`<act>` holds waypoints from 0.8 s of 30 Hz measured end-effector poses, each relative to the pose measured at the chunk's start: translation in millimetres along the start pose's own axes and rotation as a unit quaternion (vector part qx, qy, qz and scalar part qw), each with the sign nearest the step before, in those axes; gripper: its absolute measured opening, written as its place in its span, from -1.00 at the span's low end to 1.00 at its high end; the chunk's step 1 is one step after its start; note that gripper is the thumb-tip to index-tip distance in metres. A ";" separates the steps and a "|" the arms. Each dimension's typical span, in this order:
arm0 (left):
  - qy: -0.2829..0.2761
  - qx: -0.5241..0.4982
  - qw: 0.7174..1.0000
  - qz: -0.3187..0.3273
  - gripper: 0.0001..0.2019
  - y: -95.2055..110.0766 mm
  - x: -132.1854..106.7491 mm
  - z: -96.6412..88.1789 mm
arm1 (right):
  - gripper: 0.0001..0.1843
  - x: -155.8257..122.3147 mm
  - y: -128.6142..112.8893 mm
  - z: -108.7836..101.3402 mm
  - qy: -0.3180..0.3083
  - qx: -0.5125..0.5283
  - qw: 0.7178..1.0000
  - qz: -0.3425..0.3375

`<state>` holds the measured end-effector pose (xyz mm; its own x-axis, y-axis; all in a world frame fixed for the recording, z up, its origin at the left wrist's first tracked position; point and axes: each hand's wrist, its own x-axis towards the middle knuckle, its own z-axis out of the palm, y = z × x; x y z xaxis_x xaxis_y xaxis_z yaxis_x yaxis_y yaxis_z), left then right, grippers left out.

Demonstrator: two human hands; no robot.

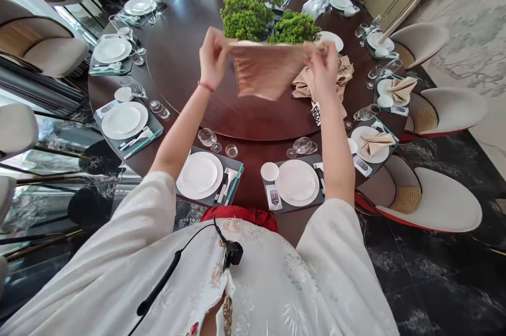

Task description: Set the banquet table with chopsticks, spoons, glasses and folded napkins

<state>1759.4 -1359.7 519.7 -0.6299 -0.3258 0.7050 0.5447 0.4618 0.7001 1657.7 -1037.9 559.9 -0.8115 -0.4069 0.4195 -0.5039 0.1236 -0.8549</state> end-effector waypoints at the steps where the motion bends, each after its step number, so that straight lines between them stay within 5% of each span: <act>1: 0.023 0.005 1.000 0.005 -0.58 7.3 -24.7 -3.1 | -0.57 -24.4 5.4 1.8 0.029 0.010 0.999 -0.027; 4: -0.039 0.044 0.993 -0.098 -0.64 9.1 -109.7 -6.1 | -0.45 -100.1 44.6 18.0 0.051 0.024 0.998 0.013; 7: -0.127 0.067 0.958 -0.248 -0.73 -21.9 -184.0 2.0 | -0.52 -162.5 106.6 44.8 0.034 -0.027 0.993 0.114; 10: -0.227 0.128 0.891 -0.371 -0.82 -63.9 -232.2 11.2 | -0.73 -207.7 168.3 71.5 -0.022 -0.067 0.972 0.224; 12: -0.326 0.174 0.820 -0.437 -0.88 -88.3 -249.5 14.8 | -0.88 -230.9 200.3 85.8 -0.060 -0.100 0.951 0.286; 14: -0.401 0.203 0.751 -0.483 -0.91 -110.3 -254.7 19.6 | -0.97 -249.7 222.5 95.8 -0.095 -0.121 0.934 0.323; 16: -0.415 0.218 0.726 -0.503 -0.87 -134.4 -246.7 30.2 | -0.94 -265.1 236.0 101.3 -0.113 -0.126 0.931 0.324; 24: -0.222 0.279 0.783 -0.509 -0.72 -267.0 -135.0 118.1 | -0.82 -304.4 259.9 98.8 -0.086 -0.142 0.958 0.234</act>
<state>1633.6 -1341.5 224.2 -0.7784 -0.4983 -0.3819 -0.6143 0.4786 0.6274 1802.9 -971.4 179.8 -0.9198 -0.3865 -0.0678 -0.1763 0.5612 -0.8087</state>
